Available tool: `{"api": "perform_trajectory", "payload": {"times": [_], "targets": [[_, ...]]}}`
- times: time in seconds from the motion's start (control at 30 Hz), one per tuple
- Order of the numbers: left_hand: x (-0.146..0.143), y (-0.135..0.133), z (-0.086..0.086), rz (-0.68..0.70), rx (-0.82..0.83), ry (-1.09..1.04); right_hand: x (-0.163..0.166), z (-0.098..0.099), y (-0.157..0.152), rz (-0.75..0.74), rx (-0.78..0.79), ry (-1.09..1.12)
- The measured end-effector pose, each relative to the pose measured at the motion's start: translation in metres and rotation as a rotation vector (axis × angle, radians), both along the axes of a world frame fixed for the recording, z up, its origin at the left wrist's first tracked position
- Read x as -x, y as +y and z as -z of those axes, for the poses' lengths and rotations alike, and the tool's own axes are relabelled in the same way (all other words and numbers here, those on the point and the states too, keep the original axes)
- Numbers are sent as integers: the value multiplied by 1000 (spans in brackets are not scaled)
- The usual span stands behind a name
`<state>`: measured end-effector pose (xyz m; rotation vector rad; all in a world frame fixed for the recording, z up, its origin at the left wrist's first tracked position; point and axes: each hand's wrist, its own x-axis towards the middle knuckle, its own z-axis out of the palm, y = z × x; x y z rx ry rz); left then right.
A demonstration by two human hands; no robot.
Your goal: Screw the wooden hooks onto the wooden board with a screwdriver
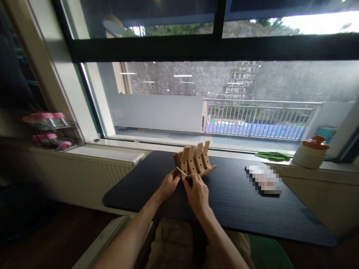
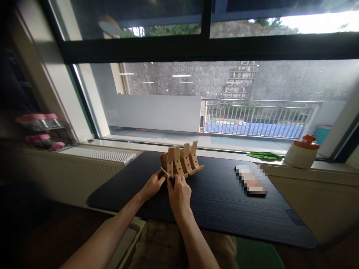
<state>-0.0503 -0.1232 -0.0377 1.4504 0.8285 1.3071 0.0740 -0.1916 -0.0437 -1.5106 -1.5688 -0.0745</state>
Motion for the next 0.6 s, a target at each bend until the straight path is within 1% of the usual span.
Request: {"api": "perform_trajectory", "payload": {"times": [0.17,0.4,0.6], "targets": [[-1,0,1,-3,-21,31,-5,-4,-2,-6,12,-18],[2,2,2,-7,-62,113,-8,-2,-2,-19,32,-21],[1,7,11,-42,-92,193,-6,-2,-3,-48,53,-1]]}}
